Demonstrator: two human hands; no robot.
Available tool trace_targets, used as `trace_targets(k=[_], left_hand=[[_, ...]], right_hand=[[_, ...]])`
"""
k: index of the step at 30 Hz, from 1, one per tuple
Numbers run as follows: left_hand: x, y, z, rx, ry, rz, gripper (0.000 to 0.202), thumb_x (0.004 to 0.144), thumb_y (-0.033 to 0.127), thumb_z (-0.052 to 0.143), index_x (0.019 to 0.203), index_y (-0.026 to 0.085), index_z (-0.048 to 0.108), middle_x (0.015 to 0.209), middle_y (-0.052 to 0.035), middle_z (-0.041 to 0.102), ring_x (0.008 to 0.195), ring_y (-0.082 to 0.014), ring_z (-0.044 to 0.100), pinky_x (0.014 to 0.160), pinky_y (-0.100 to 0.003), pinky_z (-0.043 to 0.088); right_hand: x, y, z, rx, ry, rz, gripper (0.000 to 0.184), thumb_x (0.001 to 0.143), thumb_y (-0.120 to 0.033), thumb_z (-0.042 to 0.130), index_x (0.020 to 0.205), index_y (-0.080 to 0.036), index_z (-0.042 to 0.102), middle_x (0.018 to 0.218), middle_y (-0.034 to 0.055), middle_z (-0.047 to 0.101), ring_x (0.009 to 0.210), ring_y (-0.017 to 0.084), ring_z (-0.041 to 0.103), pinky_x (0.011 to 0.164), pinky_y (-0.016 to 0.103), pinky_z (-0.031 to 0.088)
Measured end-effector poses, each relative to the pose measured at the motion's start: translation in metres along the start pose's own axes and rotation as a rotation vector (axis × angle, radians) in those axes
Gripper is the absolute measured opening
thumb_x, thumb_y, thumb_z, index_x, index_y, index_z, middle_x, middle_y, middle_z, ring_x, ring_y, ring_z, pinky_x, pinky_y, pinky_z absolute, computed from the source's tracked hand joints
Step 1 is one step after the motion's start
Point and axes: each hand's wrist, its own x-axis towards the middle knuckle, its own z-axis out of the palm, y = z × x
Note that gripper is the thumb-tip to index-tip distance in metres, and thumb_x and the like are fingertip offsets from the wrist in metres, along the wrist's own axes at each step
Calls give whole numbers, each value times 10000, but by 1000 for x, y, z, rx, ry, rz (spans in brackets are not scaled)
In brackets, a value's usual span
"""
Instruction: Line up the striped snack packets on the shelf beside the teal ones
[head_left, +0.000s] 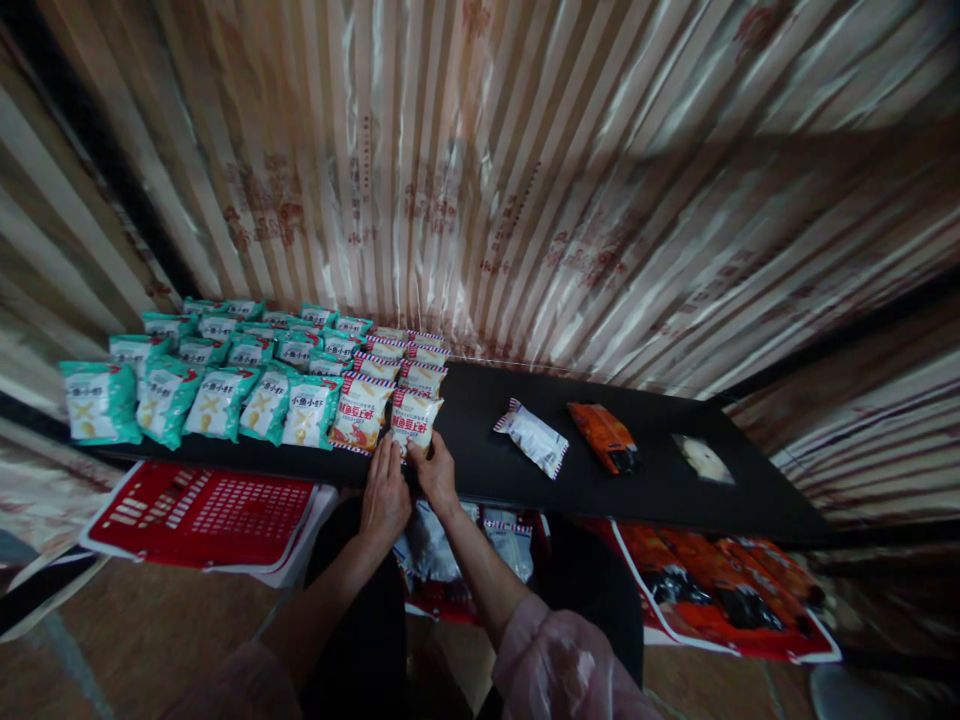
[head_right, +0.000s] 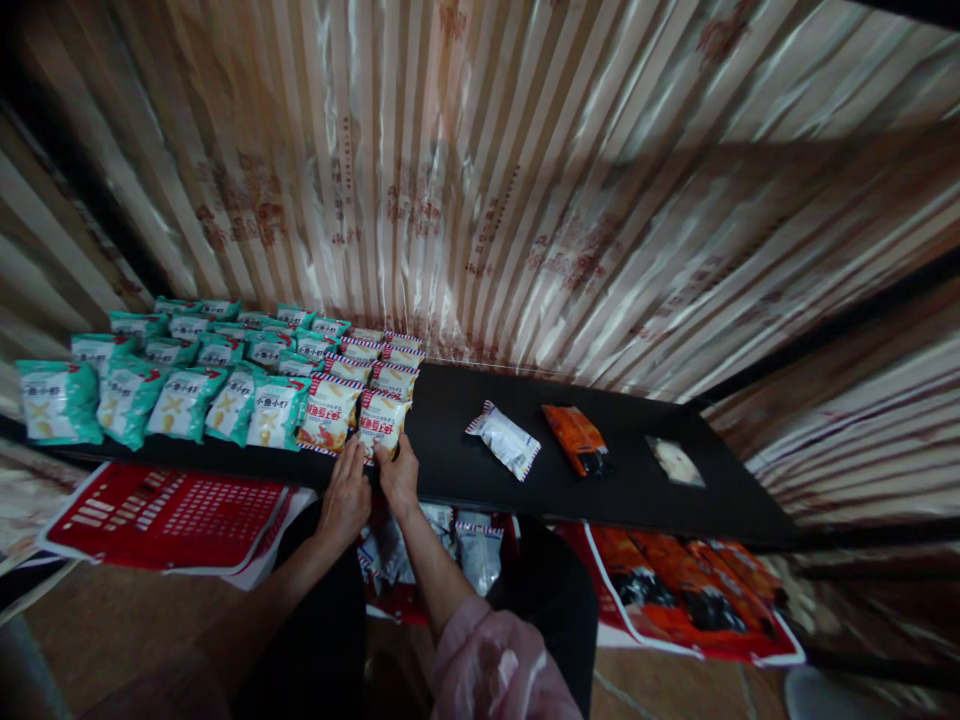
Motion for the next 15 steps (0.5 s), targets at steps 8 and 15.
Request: trace_targets(k=[8,15], left_hand=[[3,-2,2,-38,-26,-11,571,805,29,324,1372,62,268,1423,-201,320,1349,-266,239,1061,-482,335],[6,-2,2,-40,-18,-4,620,794,19,320,1399,108,219,1439,-183,296,1352,-267,228,1055,-496,338]], right_hand=[[2,-2,0,1,18,14,373,722,-286,576,1074,-163,557,953,68,685,791,183,634,758,304,495],[6,-2,3,-12,21,-17,352,726,-297,576,1055,-174,559,919,50,688,755,171,630,724,285,497]])
